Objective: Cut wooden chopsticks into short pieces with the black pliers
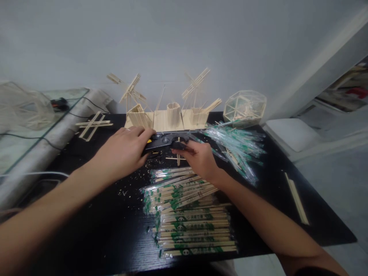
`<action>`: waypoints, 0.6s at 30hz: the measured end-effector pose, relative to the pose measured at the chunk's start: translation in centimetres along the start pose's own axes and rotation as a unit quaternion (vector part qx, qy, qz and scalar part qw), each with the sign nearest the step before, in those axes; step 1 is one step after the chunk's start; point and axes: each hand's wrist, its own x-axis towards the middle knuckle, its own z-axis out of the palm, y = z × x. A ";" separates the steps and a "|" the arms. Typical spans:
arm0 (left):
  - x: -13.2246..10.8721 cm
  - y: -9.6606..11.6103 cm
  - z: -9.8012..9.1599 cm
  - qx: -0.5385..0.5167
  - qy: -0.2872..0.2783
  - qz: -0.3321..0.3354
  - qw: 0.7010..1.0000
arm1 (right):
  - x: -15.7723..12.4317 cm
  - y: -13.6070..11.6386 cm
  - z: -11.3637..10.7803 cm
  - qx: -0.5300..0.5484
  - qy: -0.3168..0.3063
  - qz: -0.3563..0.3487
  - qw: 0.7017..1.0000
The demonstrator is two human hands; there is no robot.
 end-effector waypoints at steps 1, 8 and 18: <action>0.1 0.1 0.1 0.001 -0.001 0.004 1.000 | 0.0 0.0 0.0 -0.005 0.003 -0.004 1.000; 0.2 0.1 0.1 -0.010 -0.005 0.008 1.000 | 0.0 0.4 0.1 -0.023 0.014 -0.006 1.000; 0.4 -0.1 -0.3 0.017 0.004 0.016 1.000 | -0.1 0.6 0.3 0.032 -0.004 0.010 0.999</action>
